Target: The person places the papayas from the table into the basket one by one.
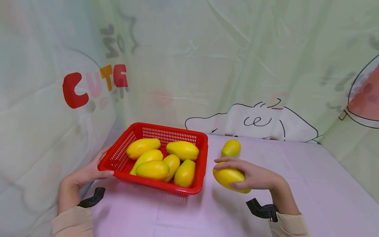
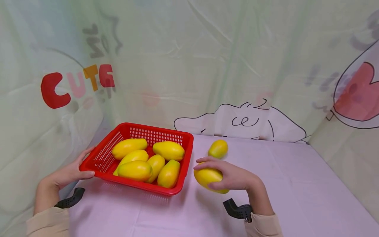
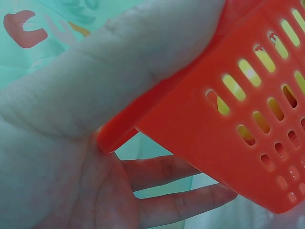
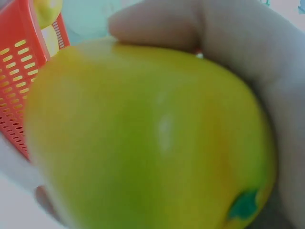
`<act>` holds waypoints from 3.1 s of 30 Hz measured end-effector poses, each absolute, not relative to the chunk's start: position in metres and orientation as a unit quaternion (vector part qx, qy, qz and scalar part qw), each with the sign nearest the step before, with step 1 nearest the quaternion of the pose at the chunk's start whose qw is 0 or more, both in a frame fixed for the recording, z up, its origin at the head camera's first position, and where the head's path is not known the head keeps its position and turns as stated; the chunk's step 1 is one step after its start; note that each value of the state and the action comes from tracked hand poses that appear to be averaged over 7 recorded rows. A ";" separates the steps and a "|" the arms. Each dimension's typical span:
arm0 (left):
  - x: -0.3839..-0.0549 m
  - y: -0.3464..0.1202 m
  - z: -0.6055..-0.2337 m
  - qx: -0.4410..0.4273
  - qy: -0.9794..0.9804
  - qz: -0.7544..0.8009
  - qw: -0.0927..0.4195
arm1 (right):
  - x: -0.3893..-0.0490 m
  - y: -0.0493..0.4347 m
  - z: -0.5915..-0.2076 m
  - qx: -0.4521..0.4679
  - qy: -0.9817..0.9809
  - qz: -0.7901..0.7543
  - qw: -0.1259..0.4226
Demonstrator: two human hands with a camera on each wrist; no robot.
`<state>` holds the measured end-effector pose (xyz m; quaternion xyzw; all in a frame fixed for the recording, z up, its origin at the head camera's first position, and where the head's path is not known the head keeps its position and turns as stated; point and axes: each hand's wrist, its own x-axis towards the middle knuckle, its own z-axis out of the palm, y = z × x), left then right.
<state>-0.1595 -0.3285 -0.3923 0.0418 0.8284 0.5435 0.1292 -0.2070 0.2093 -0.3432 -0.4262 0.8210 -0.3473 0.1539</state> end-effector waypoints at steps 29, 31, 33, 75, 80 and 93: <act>-0.159 -0.329 -0.393 0.041 0.828 0.543 0.133 | -0.204 0.195 -0.334 -0.281 0.819 -0.500 0.031; -0.159 -0.329 -0.393 0.041 0.828 0.544 0.132 | -0.203 0.194 -0.333 -0.273 0.817 -0.508 0.026; -0.160 -0.329 -0.393 0.041 0.828 0.544 0.131 | -0.203 0.193 -0.333 -0.266 0.815 -0.515 0.020; -0.160 -0.330 -0.391 0.029 0.833 0.533 0.142 | -0.204 0.148 -0.352 -0.228 0.766 -0.595 -0.086; -0.160 -0.330 -0.391 0.029 0.832 0.535 0.143 | -0.201 0.141 -0.357 -0.222 0.774 -0.587 -0.083; -0.159 -0.329 -0.391 0.028 0.832 0.536 0.142 | -0.197 0.127 -0.366 -0.269 0.816 -0.503 -0.094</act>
